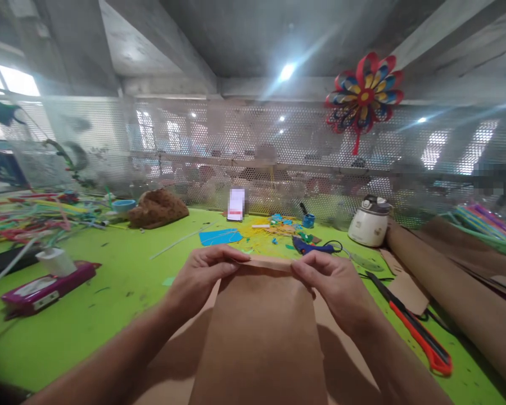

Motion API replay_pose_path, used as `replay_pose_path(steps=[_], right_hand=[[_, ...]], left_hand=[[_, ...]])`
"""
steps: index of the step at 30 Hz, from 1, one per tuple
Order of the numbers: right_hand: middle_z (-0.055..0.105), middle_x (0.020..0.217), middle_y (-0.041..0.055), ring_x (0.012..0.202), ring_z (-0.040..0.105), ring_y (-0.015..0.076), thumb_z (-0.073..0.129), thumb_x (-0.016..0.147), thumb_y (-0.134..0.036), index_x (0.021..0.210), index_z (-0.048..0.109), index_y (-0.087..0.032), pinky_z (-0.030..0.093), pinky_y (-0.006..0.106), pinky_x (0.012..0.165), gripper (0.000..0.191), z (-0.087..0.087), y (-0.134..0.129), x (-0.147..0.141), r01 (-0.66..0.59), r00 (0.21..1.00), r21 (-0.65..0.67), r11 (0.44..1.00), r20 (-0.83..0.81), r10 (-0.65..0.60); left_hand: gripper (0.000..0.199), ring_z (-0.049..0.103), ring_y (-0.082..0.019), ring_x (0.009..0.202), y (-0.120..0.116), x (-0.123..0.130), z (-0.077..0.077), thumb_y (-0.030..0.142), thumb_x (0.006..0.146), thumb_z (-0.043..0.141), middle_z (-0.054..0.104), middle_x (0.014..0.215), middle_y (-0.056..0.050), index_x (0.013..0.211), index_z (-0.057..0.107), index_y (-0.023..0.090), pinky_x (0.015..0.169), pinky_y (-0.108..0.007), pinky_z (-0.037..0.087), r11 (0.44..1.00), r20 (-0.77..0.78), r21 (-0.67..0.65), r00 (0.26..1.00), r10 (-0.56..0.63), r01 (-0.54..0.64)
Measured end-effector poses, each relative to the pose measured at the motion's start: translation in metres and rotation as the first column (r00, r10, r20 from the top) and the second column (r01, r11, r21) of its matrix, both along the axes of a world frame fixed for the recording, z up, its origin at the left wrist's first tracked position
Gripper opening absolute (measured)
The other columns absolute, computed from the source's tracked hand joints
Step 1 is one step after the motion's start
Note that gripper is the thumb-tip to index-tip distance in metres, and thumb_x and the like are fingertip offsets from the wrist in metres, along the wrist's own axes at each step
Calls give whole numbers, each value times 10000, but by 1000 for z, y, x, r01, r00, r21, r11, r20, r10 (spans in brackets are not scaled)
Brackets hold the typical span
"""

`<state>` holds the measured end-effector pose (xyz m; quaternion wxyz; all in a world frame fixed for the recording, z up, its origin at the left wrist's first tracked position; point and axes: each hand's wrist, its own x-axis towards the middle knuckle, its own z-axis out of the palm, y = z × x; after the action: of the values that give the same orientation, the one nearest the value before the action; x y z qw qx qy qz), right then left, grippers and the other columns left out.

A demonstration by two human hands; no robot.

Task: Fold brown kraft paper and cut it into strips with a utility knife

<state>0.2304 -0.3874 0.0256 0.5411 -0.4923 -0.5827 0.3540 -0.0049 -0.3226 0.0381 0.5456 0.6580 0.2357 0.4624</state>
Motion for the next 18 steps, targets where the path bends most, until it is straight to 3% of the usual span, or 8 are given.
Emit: replay_pose_path(steps=[4,10,18], right_hand=[[476,553,-35,538,414,102,651,819,-444,688,616,-198,293,262,522,281,2,-3,0,8,991,89,996,131,-19],[485,541,-34,521,420,93,628,838,-447,674,617,-207,303,249,498,290,4,-7,-1,-16,983,102,995,186,-4],[485,510,-39,451,388,71,687,771,-477,613,604,-201,280,224,427,329,5,-5,-4,-67,997,-64,996,43,70]], left_hand=[[127,538,-132,660,0,-3,-1,224,692,650,666,726,-32,777,739,192,626,-260,392,999,37,-48,999,-12,14],[88,436,-106,566,-6,-2,4,226,655,616,632,651,-15,665,700,200,549,-246,318,999,17,-41,999,27,-26],[150,440,-120,594,-1,-6,5,236,674,535,590,647,-20,633,672,193,573,-255,345,999,-77,33,997,-4,6]])
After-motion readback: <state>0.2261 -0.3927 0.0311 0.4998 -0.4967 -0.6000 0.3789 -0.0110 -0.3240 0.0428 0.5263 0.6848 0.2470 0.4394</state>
